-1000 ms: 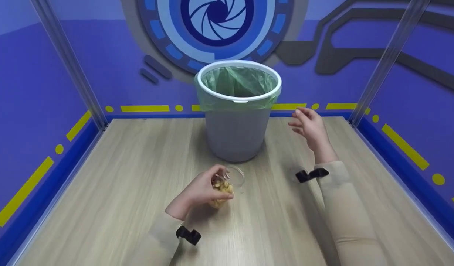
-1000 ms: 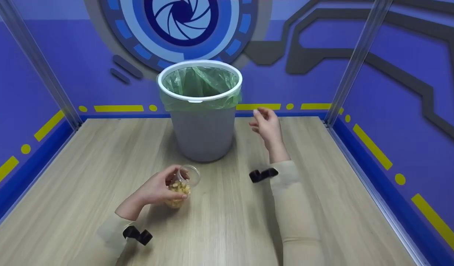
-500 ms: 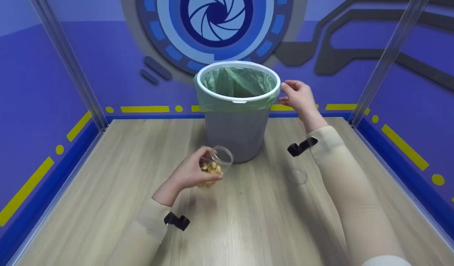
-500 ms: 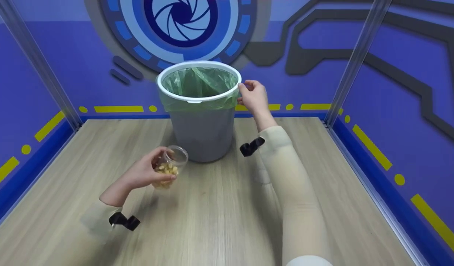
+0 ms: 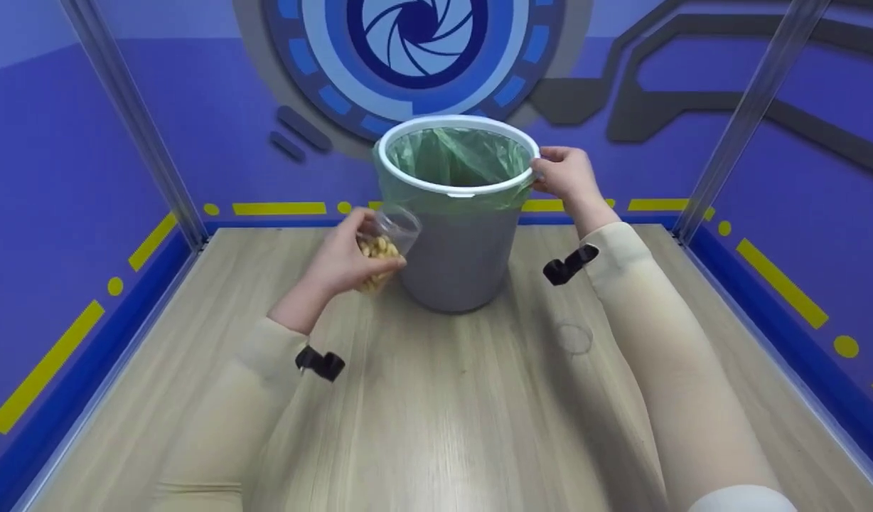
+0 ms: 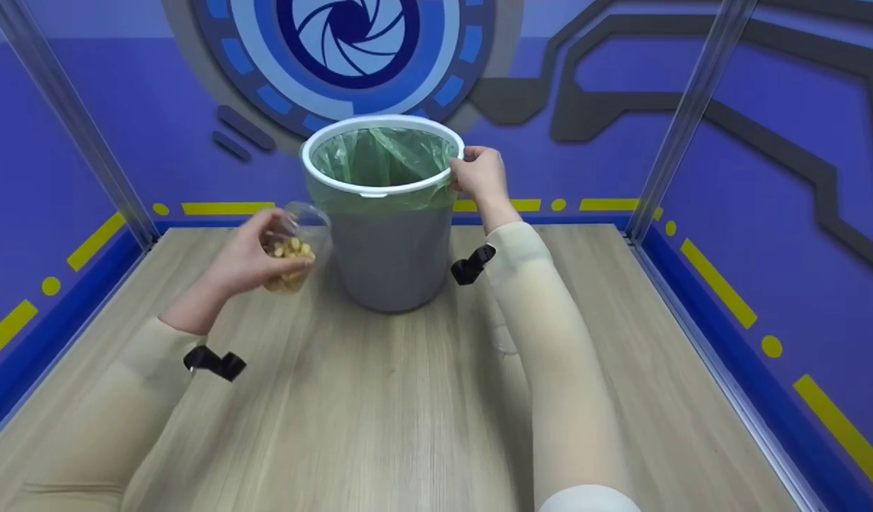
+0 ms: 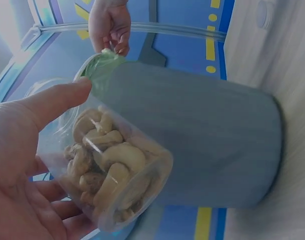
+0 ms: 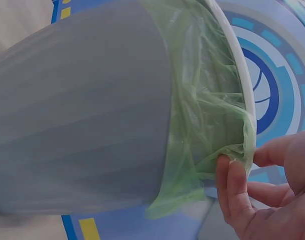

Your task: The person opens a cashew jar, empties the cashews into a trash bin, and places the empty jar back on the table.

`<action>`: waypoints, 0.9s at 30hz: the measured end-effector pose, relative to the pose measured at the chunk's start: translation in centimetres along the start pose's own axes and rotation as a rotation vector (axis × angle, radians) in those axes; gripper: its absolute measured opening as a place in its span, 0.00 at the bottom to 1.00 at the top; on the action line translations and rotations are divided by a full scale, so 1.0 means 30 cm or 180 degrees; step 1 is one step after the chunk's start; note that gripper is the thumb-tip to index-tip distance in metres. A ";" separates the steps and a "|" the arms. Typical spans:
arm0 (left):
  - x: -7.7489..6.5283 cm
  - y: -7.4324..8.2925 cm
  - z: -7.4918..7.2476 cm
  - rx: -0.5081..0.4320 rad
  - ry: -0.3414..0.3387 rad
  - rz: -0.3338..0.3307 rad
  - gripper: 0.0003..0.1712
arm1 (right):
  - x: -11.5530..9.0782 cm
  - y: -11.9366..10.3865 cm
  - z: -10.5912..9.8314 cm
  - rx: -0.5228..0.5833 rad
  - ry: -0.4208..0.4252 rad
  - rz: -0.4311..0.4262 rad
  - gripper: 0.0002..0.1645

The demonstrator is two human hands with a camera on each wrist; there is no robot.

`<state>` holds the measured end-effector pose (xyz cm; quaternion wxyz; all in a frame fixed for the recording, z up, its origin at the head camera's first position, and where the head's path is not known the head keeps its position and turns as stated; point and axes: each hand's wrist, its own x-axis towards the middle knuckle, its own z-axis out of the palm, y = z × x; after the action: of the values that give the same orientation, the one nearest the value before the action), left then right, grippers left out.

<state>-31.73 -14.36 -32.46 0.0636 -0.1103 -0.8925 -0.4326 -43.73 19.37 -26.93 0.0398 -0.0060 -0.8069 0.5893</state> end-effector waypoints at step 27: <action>0.288 0.188 -0.086 0.2121 0.1147 0.0570 0.38 | 0.005 0.003 0.008 0.0165 0.0116 -0.0054 0.32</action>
<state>-38.61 -11.76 -24.78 0.2892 -0.0833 -0.9455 -0.1241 -43.91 19.18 -27.07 0.0596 -0.0089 -0.7905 0.6095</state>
